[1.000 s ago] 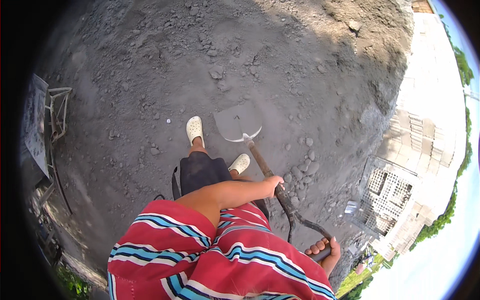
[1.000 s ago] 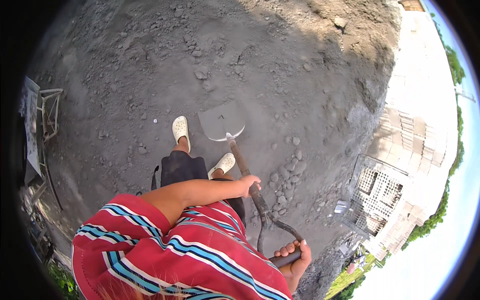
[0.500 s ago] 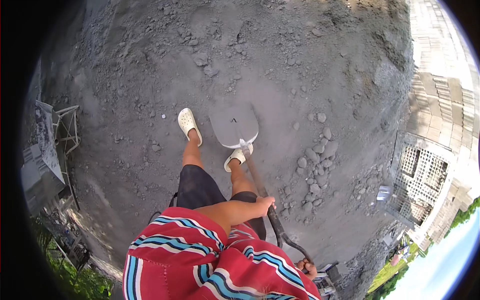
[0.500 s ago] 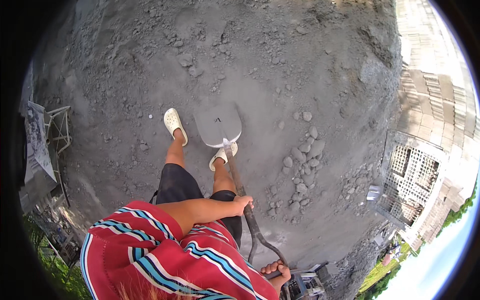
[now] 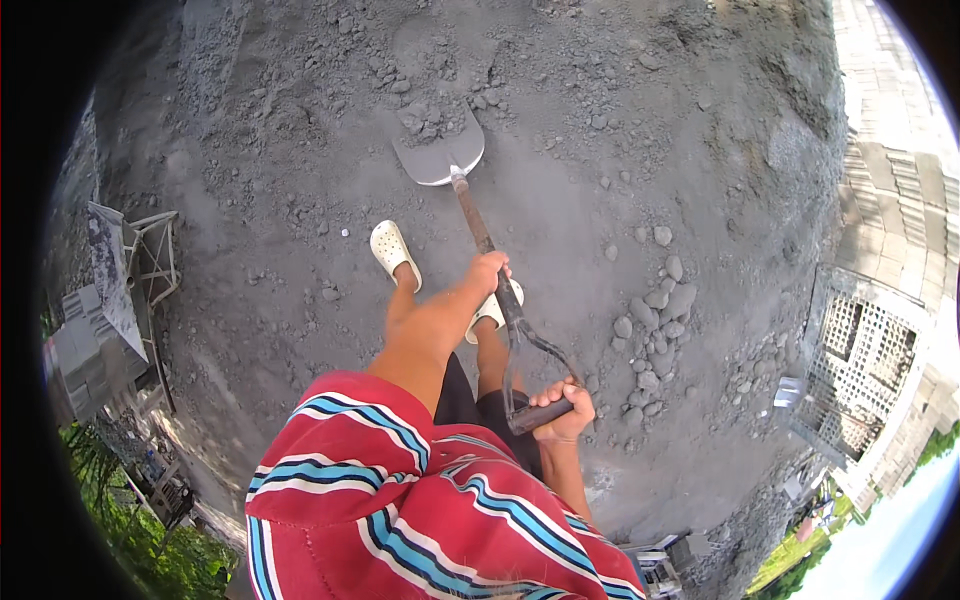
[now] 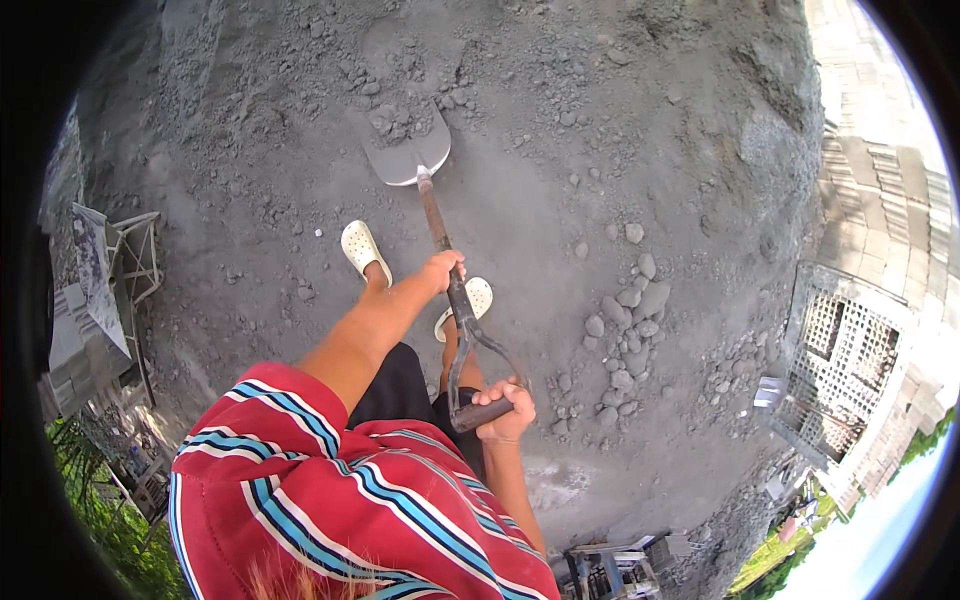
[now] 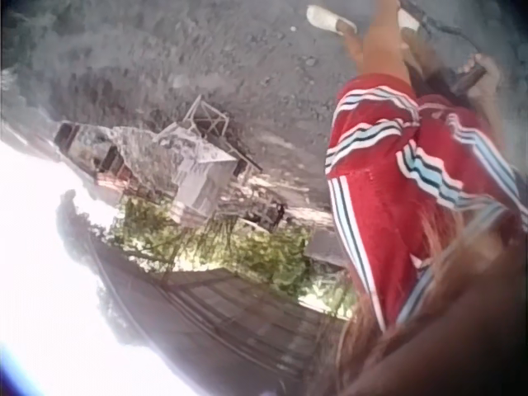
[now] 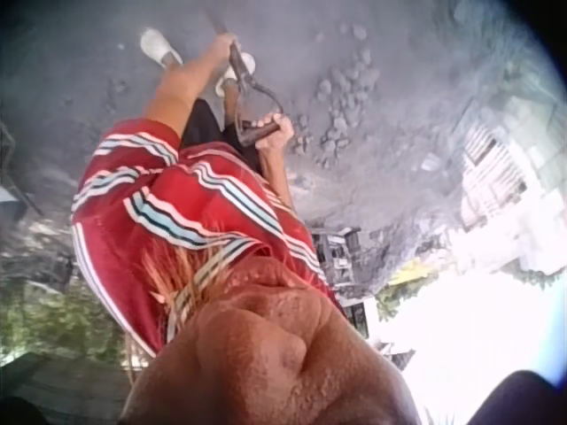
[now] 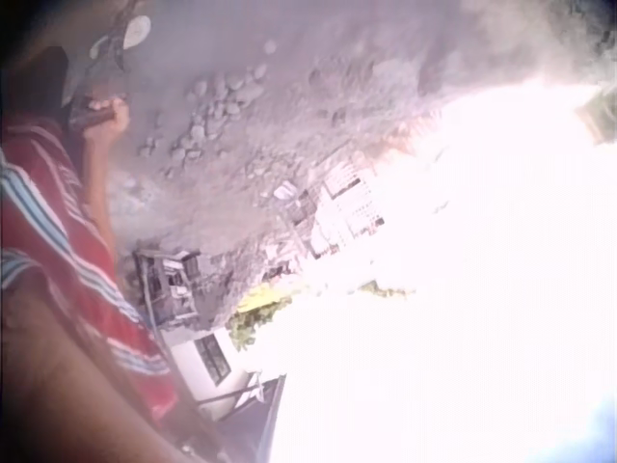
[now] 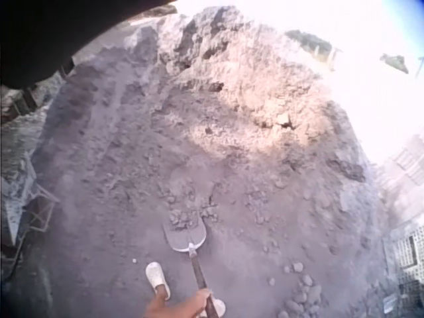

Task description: Shoveling sand and gravel and using a pickaxe to break up clumps at a construction site.

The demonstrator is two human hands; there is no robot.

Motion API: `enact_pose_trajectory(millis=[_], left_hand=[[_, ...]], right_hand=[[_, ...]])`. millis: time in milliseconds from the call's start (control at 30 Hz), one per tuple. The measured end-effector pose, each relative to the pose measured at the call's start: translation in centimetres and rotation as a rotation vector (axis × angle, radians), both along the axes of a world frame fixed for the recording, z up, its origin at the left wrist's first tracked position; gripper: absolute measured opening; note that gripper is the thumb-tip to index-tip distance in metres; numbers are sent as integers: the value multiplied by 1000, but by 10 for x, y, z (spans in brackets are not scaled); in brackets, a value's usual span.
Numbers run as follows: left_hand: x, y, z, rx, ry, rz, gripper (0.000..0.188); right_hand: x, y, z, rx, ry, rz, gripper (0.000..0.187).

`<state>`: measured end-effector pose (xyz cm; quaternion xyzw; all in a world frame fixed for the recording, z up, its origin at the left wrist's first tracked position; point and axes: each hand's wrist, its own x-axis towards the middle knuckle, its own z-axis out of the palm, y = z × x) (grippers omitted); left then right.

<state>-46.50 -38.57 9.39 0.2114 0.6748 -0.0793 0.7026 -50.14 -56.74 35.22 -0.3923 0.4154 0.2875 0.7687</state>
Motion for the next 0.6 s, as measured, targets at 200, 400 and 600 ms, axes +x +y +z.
enact_pose_trajectory(millis=[200,400,600], left_hand=[[5,32,32,-94,-62,-92,8],[-38,-36,50,-15,62,-152,13],[-3,77,7,41,-34,-155,12]], right_hand=[[-8,41,25,-2,-18,-1,22],[-49,0,53,-79,61,-94,13],[-24,97,1,-21,13,-143,14]])
